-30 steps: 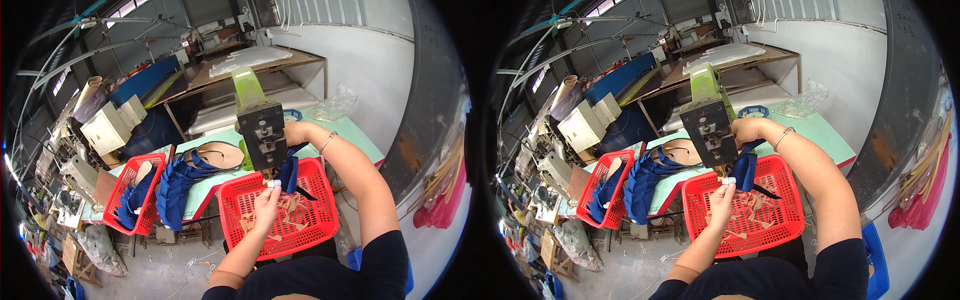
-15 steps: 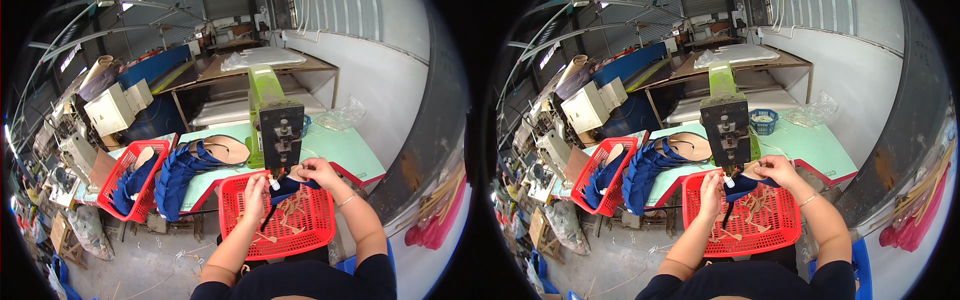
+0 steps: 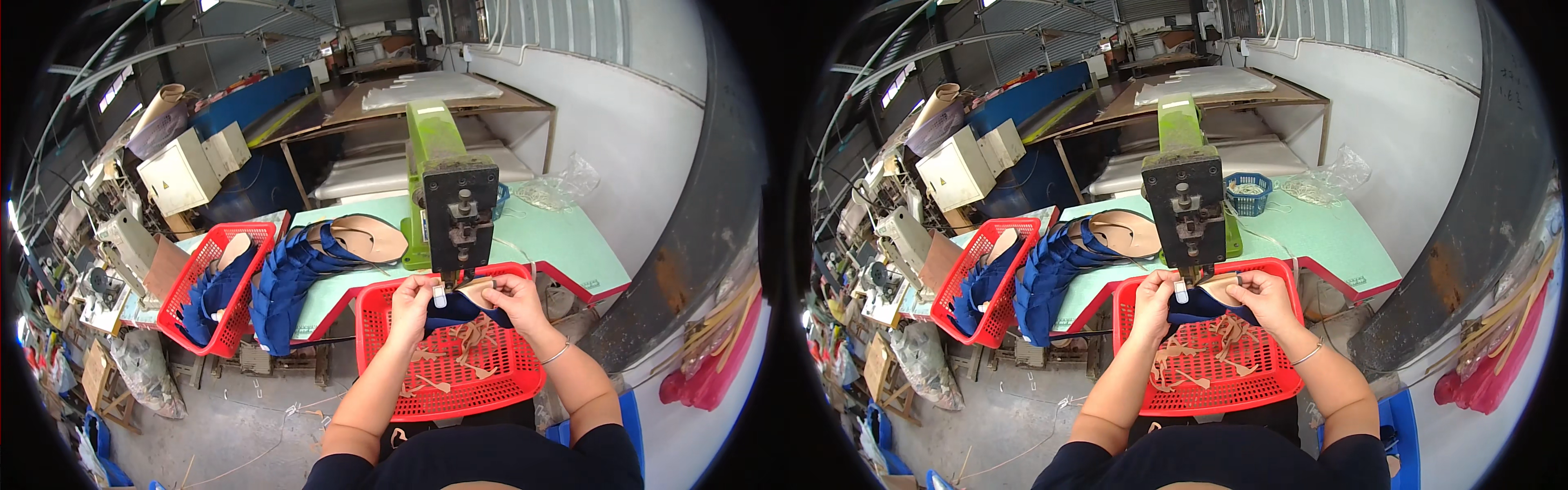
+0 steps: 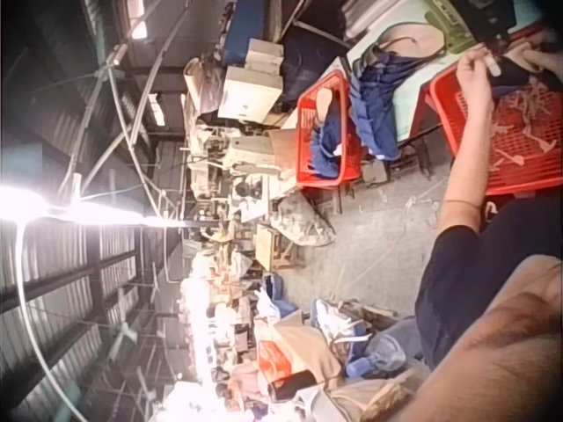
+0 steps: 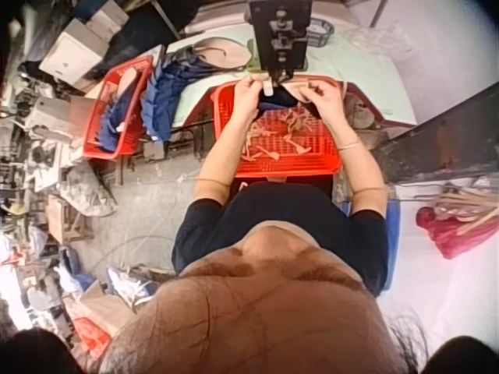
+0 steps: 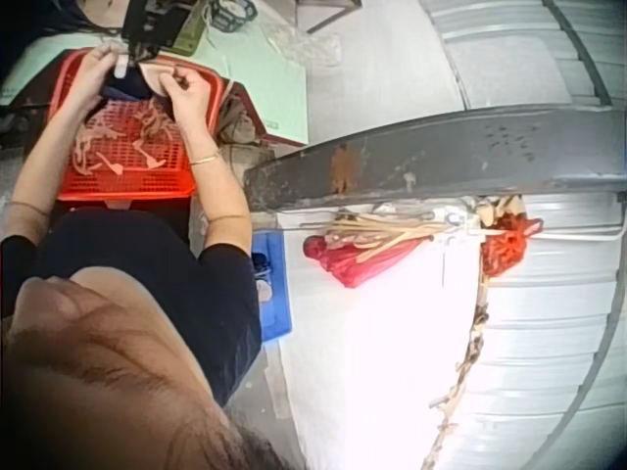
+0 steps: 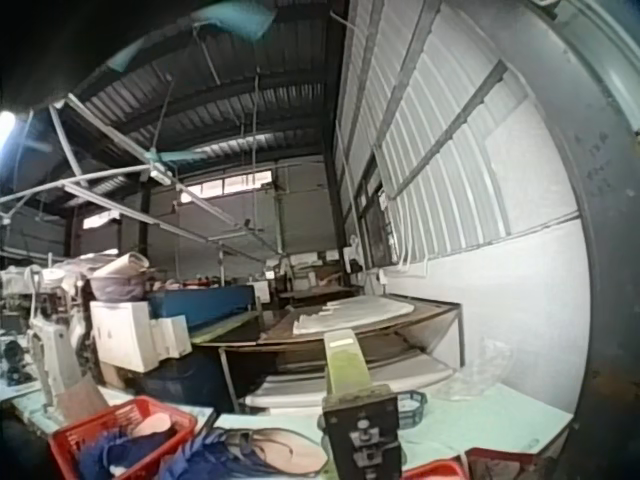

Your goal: The person assembles blue sandals by attaching white straps to the soles using a manual press machine. They repeatedly pick up a sole and a strap, align them under the press, and activate the machine to secure the strap. Finished sandals are placed into a red basket.

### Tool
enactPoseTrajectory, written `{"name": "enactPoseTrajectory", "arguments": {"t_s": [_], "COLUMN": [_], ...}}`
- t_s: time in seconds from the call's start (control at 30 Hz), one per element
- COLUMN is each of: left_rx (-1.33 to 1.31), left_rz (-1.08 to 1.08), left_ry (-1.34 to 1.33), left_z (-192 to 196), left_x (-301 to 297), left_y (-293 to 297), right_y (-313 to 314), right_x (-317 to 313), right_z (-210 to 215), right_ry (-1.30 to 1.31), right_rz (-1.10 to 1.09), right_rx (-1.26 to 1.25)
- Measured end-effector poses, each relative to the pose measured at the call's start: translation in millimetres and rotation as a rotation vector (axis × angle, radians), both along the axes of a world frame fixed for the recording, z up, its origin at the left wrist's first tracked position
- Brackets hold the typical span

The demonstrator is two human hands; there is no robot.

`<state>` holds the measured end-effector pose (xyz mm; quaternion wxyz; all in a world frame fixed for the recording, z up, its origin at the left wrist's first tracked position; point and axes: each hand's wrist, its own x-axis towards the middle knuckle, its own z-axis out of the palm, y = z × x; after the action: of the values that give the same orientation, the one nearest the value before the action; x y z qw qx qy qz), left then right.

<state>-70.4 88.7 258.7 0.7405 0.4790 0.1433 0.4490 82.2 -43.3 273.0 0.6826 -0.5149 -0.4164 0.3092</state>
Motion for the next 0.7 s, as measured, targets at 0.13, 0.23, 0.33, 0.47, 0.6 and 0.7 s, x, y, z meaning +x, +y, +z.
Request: {"name": "enactPoseTrajectory", "arguments": {"t_s": [0.13,0.23,0.33,0.47,0.6,0.7], "left_rx": [-0.117,-0.142,-0.164,-0.180,-0.182,0.089], "left_rz": [-0.053,-0.027,0.014,0.064,0.108,0.207], "left_ry": [-0.008,-0.025,-0.044,-0.079,-0.133,-0.024], "left_z": [4.6,3.3,2.8,-15.0,-26.2,-48.8], "left_x": [-12.4,-22.7,-32.5,-45.5,-61.1,-75.1], "left_y": [-1.4,-2.0,-3.4,3.3,-2.4,-9.3], "right_y": [2.1,1.6,6.3,16.4,22.8,14.7], "right_x": [-8.2,-21.5,-30.0,-40.2,-50.3,-61.1], "right_z": [5.9,19.0,21.0,23.2,17.1,7.9], "right_ry": [0.056,0.043,0.000,-0.096,-0.274,-0.506], "right_rz": [0.025,0.014,0.003,-0.022,-0.073,-0.071], "right_rx": [-0.054,-0.130,-0.166,-0.195,-0.166,-0.032]}}
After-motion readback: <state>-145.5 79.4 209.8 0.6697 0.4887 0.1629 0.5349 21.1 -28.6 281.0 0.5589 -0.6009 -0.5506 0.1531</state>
